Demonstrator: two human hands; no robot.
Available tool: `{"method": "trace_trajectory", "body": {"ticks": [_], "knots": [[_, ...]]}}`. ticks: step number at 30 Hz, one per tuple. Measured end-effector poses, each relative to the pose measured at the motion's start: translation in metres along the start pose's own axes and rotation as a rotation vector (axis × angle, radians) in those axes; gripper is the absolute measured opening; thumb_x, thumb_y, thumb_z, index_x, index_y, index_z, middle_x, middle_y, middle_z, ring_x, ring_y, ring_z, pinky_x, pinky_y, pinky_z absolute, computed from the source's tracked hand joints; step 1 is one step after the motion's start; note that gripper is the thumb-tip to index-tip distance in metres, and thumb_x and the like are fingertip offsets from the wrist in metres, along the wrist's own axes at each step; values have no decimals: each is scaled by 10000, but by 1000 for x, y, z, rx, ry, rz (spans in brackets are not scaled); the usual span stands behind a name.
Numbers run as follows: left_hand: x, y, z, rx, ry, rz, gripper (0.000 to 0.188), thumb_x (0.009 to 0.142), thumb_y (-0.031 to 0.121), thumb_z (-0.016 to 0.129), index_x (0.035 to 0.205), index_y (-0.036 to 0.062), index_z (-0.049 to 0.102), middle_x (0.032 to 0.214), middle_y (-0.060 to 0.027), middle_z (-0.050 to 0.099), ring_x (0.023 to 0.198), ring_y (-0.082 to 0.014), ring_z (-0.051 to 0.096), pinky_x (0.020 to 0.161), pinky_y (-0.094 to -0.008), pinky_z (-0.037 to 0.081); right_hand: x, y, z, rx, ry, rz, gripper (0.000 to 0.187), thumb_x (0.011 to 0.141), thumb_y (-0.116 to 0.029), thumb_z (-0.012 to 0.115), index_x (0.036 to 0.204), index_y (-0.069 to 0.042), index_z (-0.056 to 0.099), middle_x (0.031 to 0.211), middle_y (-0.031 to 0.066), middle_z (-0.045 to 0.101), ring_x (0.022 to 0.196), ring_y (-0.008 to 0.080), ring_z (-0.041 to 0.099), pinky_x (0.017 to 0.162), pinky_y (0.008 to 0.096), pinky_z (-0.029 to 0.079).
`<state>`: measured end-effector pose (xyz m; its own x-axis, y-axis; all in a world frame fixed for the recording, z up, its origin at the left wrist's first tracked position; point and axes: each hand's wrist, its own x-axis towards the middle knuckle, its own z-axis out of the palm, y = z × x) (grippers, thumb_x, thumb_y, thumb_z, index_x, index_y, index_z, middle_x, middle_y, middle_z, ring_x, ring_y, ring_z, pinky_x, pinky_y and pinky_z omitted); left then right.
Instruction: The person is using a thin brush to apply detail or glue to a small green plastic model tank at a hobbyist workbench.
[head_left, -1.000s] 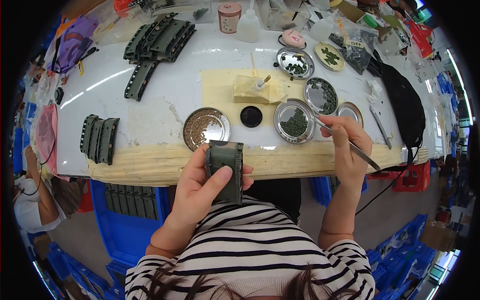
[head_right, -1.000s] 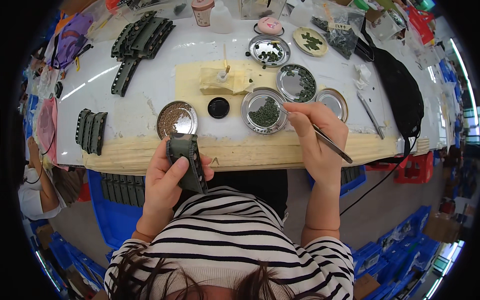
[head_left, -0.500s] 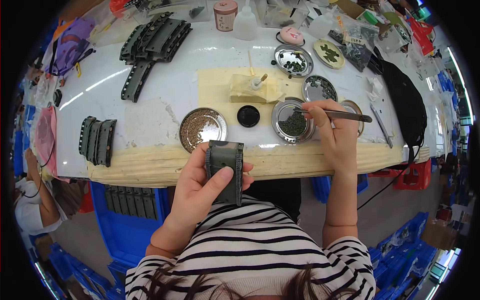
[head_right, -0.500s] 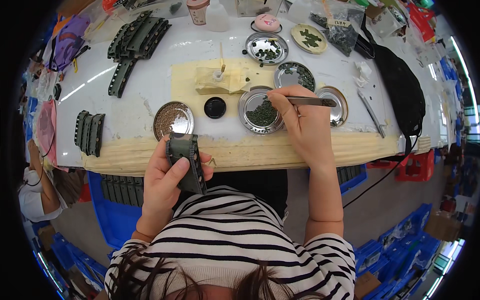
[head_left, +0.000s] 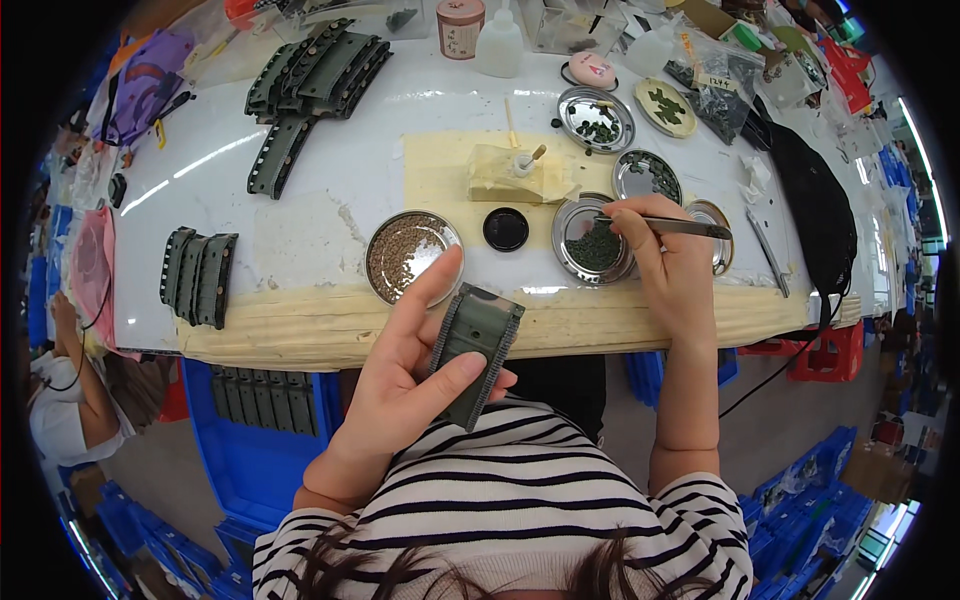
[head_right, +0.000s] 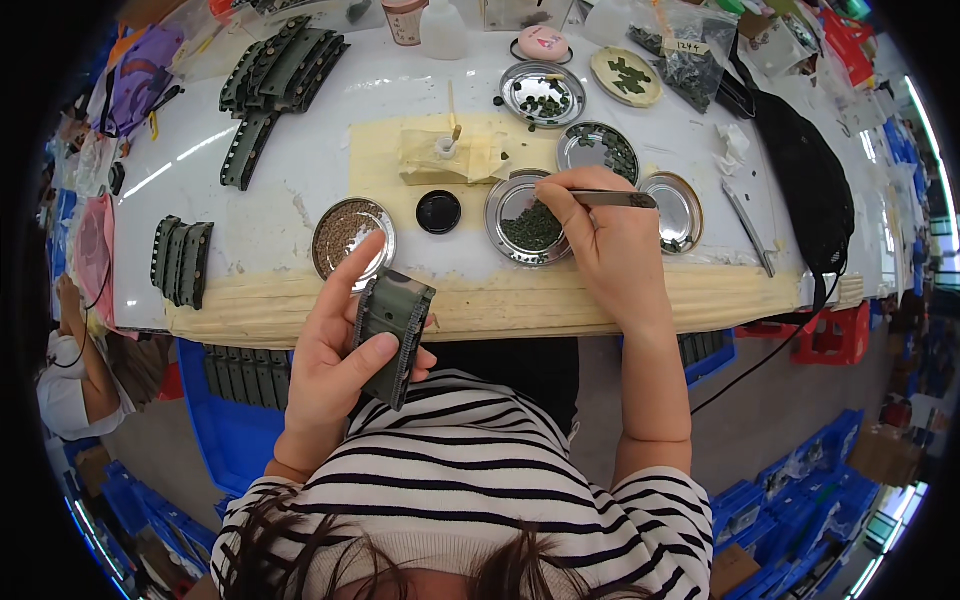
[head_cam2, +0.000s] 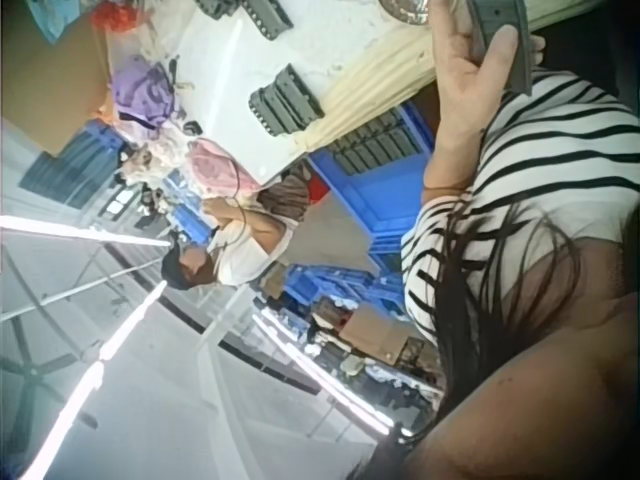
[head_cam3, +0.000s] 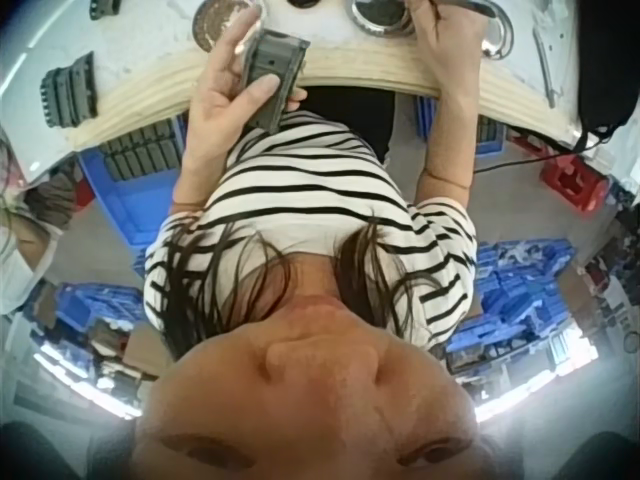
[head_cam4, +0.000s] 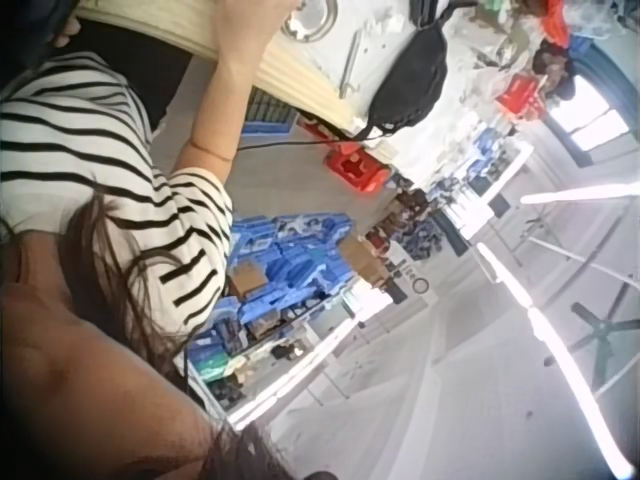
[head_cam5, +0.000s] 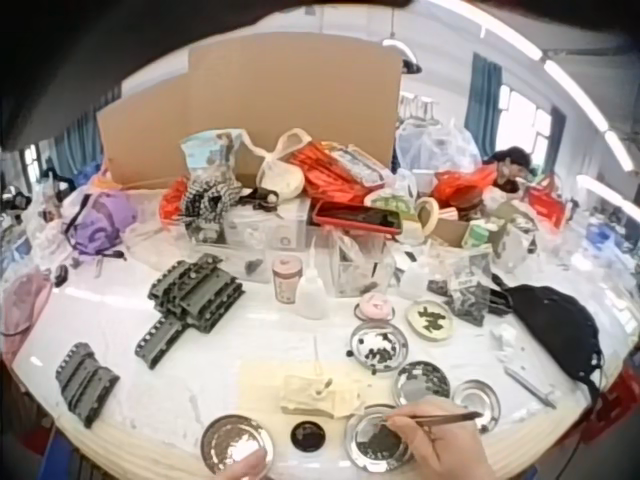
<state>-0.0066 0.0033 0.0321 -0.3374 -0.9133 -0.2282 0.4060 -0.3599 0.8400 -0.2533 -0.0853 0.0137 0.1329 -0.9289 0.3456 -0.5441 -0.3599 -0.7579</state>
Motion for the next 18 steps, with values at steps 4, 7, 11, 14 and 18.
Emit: {"method": "trace_trajectory", "body": {"ticks": [4,7,11,14,18], "knots": [[1,2,6,-39,42,39,376,941,43,506,1308,9,430,1120,-123,574,948,-202,640,815,-330,558,0,2,0,-2,1,-31,129,883,-90,625,896,34,656,788,109,638,655,195,568,594,283,446],[4,-14,-5,-50,-18,88,225,977,118,480,1171,4,489,1087,-105,570,967,-191,633,831,-331,558,-5,-8,0,161,44,-20,126,864,-103,638,909,6,682,791,103,643,662,195,568,614,288,444],[12,-15,-3,-158,-70,-34,207,1015,216,413,1016,27,498,1016,-68,561,970,-168,630,845,-333,559,-15,-55,-1,294,-138,-297,193,816,-186,674,946,-47,710,796,71,637,698,200,566,652,310,441],[17,-12,-2,-306,-162,-61,240,1020,248,394,1011,30,494,989,-60,557,974,-173,625,855,-344,557,-18,-66,8,285,-223,-437,274,779,-257,694,976,-68,713,826,56,630,729,208,566,668,321,441],[15,-10,0,-356,-172,-49,267,1024,265,374,1003,26,490,963,-59,554,936,-148,597,842,-346,555,-21,-64,18,252,-235,-503,345,736,-288,712,1000,-65,704,869,59,624,744,215,566,674,317,442]]}}
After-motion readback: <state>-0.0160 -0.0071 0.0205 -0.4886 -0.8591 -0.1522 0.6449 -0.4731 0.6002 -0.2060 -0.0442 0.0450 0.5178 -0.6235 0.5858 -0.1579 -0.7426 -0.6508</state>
